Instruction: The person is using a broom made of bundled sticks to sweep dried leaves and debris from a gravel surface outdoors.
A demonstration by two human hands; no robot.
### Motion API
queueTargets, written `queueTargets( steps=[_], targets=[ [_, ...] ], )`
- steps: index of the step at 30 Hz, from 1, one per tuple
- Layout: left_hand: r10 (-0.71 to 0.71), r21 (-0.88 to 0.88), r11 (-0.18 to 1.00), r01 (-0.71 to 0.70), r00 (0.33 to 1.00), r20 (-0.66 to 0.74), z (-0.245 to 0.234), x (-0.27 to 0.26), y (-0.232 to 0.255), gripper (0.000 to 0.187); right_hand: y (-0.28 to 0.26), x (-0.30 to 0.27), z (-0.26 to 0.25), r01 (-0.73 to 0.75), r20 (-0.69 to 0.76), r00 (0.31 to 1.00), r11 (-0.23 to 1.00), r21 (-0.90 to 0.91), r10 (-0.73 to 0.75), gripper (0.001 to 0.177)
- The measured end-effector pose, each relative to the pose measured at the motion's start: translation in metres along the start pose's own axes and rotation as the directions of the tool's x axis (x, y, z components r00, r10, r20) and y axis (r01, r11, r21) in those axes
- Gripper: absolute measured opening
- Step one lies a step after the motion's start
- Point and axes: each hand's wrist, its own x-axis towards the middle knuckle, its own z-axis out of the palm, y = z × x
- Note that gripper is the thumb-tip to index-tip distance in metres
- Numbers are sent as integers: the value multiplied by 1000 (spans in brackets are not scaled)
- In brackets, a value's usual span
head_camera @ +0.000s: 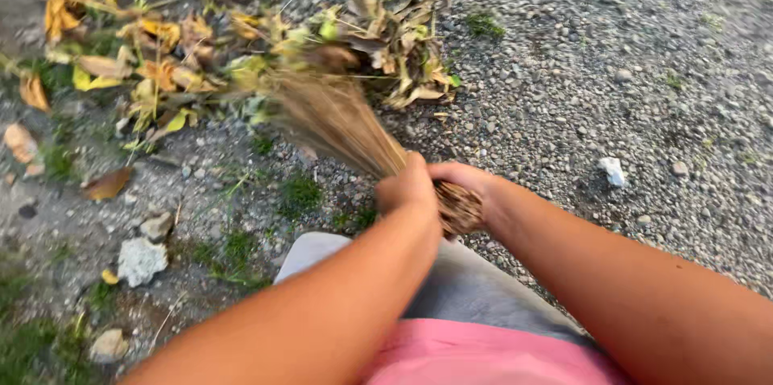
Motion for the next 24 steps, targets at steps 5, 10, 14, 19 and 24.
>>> queueTargets(
  steps=[5,10,14,19,24],
  targets=[
    [-84,25,996,81,970,227,41,-56,-11,83,14,-86,-41,101,-196,977,990,101,-79,39],
    [-329,185,939,290,598,731,83,5,0,63,7,-94,-19,276,-377,916,902,331,-141,33],
    [-328,166,942,292,695,640,88,62,44,55,-47,-5,-9,321,-260,936,873,366,-236,32],
    [18,-11,1000,-17,994,110,52,39,68,50,-75,14,0,117,-11,993,949,292,-119,39],
    [247,166,956,-241,969,-16,58,3,59,45,-59,-43,16,236,-87,972,927,290,-220,35]
  ],
)
